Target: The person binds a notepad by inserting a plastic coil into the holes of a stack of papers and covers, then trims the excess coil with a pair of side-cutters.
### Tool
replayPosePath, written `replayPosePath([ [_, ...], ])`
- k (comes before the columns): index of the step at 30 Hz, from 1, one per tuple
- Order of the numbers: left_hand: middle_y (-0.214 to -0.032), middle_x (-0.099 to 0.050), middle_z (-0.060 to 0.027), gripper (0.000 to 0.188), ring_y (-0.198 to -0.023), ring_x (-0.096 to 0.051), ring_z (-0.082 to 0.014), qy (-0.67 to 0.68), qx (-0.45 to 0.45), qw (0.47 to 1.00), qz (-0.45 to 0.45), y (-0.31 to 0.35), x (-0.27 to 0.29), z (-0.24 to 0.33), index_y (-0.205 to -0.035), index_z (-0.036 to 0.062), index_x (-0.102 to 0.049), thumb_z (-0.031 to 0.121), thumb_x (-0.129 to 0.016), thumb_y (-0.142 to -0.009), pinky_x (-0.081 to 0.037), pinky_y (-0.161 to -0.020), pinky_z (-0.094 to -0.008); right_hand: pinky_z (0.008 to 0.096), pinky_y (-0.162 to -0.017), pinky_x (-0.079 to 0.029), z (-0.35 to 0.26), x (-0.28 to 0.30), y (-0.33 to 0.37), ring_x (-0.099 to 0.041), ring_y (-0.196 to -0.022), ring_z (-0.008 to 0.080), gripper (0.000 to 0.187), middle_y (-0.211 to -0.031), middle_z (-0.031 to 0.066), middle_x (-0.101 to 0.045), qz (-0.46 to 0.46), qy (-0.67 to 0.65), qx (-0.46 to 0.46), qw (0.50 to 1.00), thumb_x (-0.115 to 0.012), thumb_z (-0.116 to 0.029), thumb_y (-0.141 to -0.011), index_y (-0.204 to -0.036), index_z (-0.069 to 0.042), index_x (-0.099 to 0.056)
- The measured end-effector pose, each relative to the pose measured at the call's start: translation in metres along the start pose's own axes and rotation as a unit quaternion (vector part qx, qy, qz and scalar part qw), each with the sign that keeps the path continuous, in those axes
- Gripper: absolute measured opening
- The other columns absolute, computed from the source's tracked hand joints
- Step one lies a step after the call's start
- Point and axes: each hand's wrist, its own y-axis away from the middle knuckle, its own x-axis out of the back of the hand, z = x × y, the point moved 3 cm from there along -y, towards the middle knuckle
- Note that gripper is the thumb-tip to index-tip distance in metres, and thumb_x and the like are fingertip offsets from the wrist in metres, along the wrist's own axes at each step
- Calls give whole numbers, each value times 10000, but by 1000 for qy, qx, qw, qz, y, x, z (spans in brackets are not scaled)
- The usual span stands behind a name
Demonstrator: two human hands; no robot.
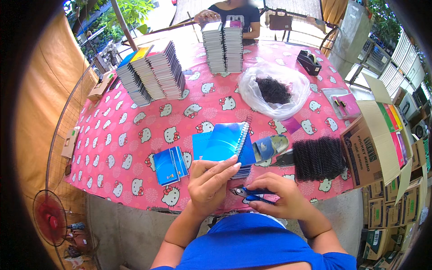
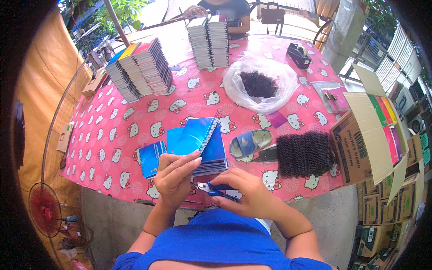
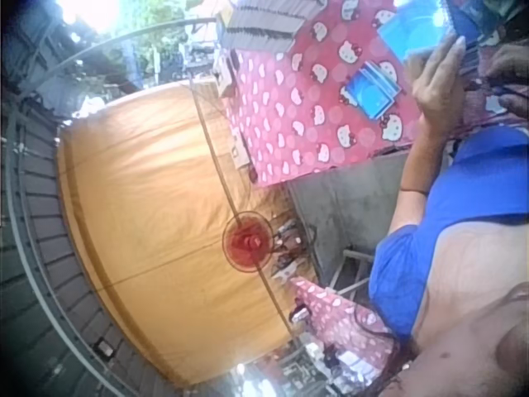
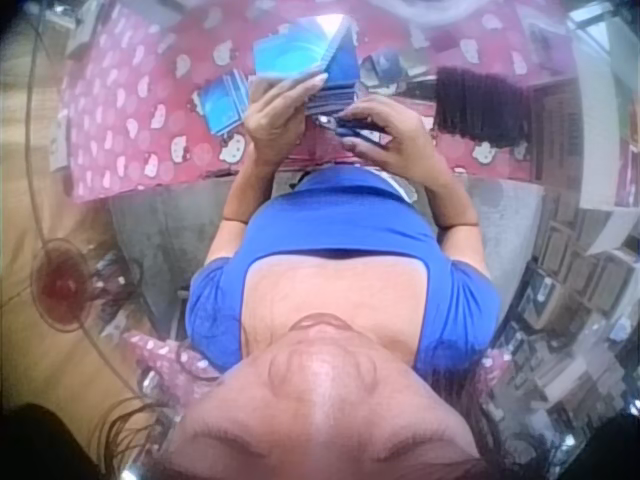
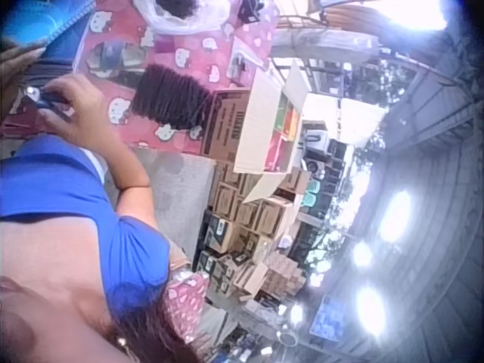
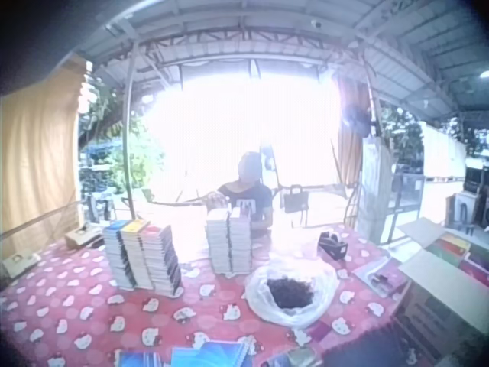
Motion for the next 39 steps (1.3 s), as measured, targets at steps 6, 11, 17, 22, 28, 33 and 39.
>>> replayPosePath([
  [6, -1055, -705, -37, 328, -799, -586, -155, -34, -1, 999, -15, 3, -2, 0, -974, 91, -725, -43, -669, -680, -420, -729, -280, 426, -832, -477, -1, 0, -1, -589, -943, 318, 469, -1049, 137, -597, 96, 166, 89, 977, -771, -135, -686, -1102, -33, -580],
  [11, -1022, -713, -61, 342, -793, -591, -174, -39, -12, 999, -32, -3, -4, 6, -958, 80, -724, -66, -663, -655, -444, -719, -284, 402, -792, -492, -3, -2, -3, -596, -903, 307, 447, -1032, 133, -606, 90, 177, 90, 976, -767, -136, -692, -1087, -28, -589],
  [17, -1013, -715, -65, 313, -785, -595, -176, -34, -26, 999, -11, 4, -3, 9, -935, 77, -723, -62, -647, -664, -441, -717, -295, 259, -703, -507, 53, -10, 3, -634, -802, 127, 283, -919, 100, -670, -125, -372, -225, 892, -618, -163, -903, -1098, 42, -608],
  [22, -962, -715, -71, 258, -780, -597, -178, -73, -17, 996, 47, -1, 14, -4, -930, 56, -716, -68, -647, -714, -447, -695, -294, 337, -779, -510, 52, -34, 9, -635, -935, 199, 362, -1021, 129, -650, -21, -331, -143, 932, -666, -208, -856, -1133, 11, -584],
  [28, -877, -637, -85, 210, -726, -542, -168, -139, 136, 955, 225, -10, 123, -55, -1085, 54, -662, 57, -546, -910, -392, -753, -325, 412, -925, -447, 150, -64, 90, -580, -1048, 315, 396, -1116, 158, -608, 0, 267, -62, 962, -741, -206, -741, -1075, -38, -609],
  [33, -825, -601, -71, 315, -697, -452, -183, -311, 78, 935, -148, -10, 147, -131, -1174, 109, -620, 180, -528, -881, -281, -853, -384, 426, -948, -416, 160, -26, 81, -544, -1110, 323, 237, -1129, 164, -602, 82, 195, -89, 973, -733, -178, -732, -897, -27, -655],
  [39, -1396, -443, -103, 549, -1314, -351, -318, -346, 181, 852, -350, 137, 74, -263, -1357, 153, -475, 430, -495, -883, -86, -1070, -589, 463, -910, -423, 186, 129, 77, -502, -1089, 362, 354, -1179, 179, -538, 300, 516, -289, 749, -738, -237, -749, -1003, -19, -623],
])
